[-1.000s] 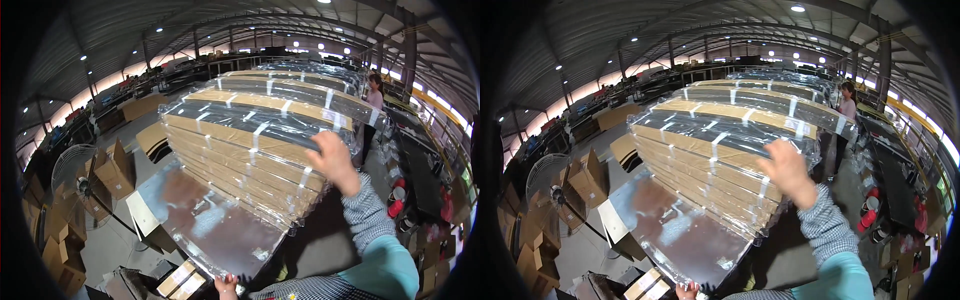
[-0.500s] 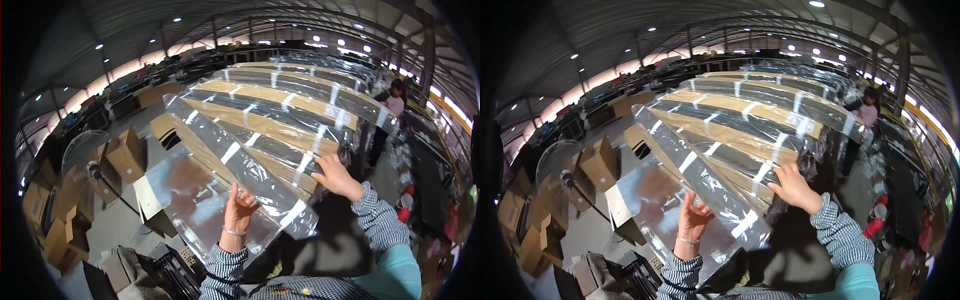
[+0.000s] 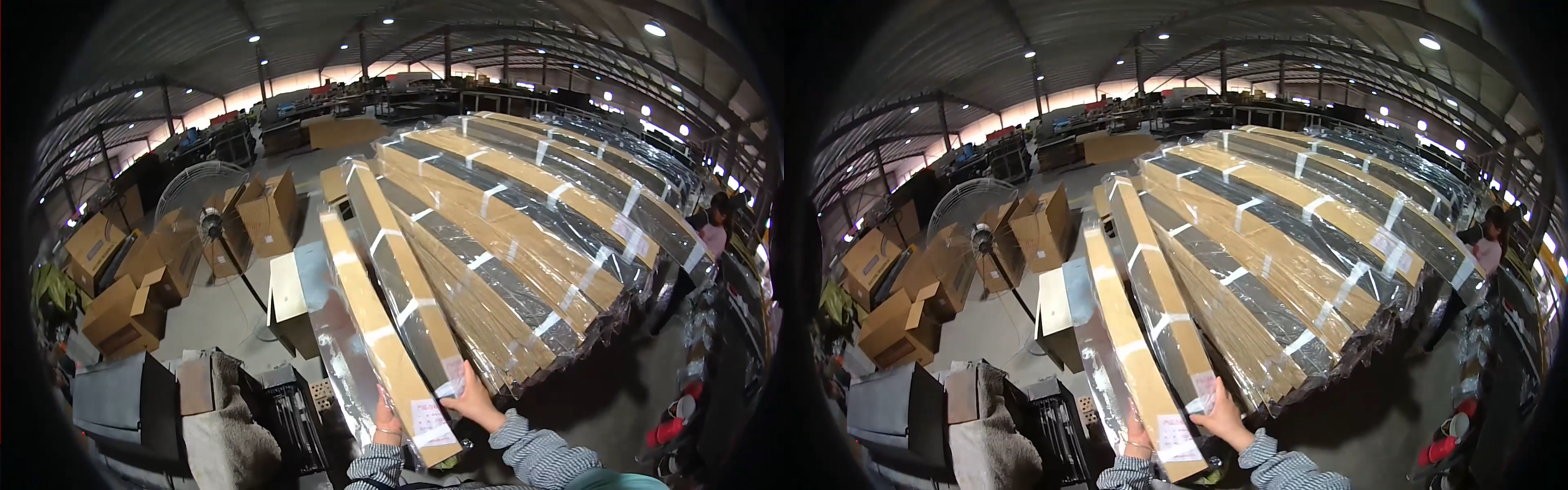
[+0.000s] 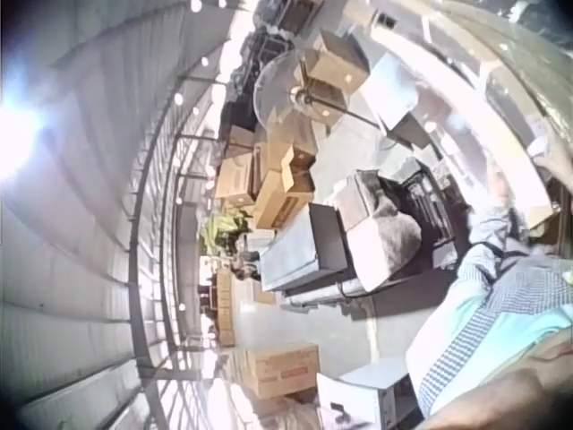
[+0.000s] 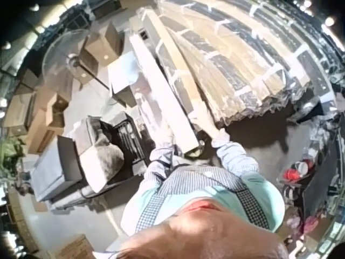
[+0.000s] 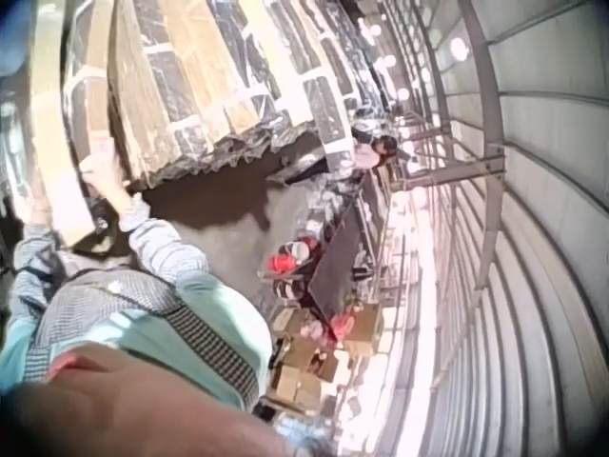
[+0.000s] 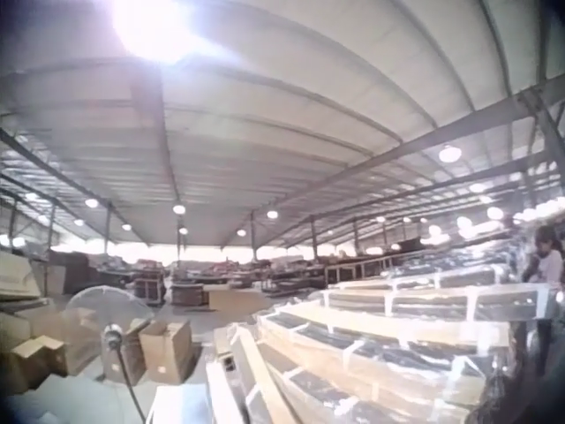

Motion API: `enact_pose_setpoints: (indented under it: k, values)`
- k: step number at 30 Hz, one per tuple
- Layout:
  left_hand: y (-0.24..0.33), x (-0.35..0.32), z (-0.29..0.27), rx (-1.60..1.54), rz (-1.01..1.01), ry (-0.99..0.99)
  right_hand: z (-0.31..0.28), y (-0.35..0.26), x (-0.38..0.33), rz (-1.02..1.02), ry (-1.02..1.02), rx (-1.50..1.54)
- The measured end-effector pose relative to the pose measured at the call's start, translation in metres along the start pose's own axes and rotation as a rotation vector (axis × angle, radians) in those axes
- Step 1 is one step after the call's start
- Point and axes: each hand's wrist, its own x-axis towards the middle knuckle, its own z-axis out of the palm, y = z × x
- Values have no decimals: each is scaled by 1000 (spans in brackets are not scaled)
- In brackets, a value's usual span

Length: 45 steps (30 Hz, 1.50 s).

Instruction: The recorder is organizing and stacking long, wrapped building components or decorative panels in a warehouse environment.

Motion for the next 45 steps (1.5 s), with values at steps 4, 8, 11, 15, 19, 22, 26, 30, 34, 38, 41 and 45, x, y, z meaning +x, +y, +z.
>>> enact_pose_setpoints:
  k: [4,8,11,15,19,22,26,30,34,38,41,45]
  values:
    - [-52,-18,-90,56,-148,152,55,69,-29,126,-158,-281]
    - [-110,-67,-277,11,-493,114,47,95,-98,87,-380,-406]
    - [-134,-93,-193,183,-780,193,-5,143,-159,260,-451,-496]
    - [-111,-91,-151,267,-569,370,16,149,-160,132,-238,-589]
    - [-112,-55,-134,350,-437,561,67,145,-116,176,-193,-518]
    - [-112,-60,-149,526,-435,657,70,139,-114,41,-280,-429]
    - [-113,-119,-181,530,-192,511,42,123,-150,-62,-510,-273]
    - [-89,-188,-163,380,-509,566,33,107,-160,-202,-611,-351]
    - [-50,-221,-150,194,-500,690,59,78,-118,-388,-688,-428]
    - [-4,-226,-148,98,-275,868,111,16,-62,-584,-692,-351]
    - [33,-217,-149,-238,326,736,143,-60,-46,-692,-657,-293]
    - [64,-187,-171,-327,444,813,166,-99,-32,-768,-602,-372]
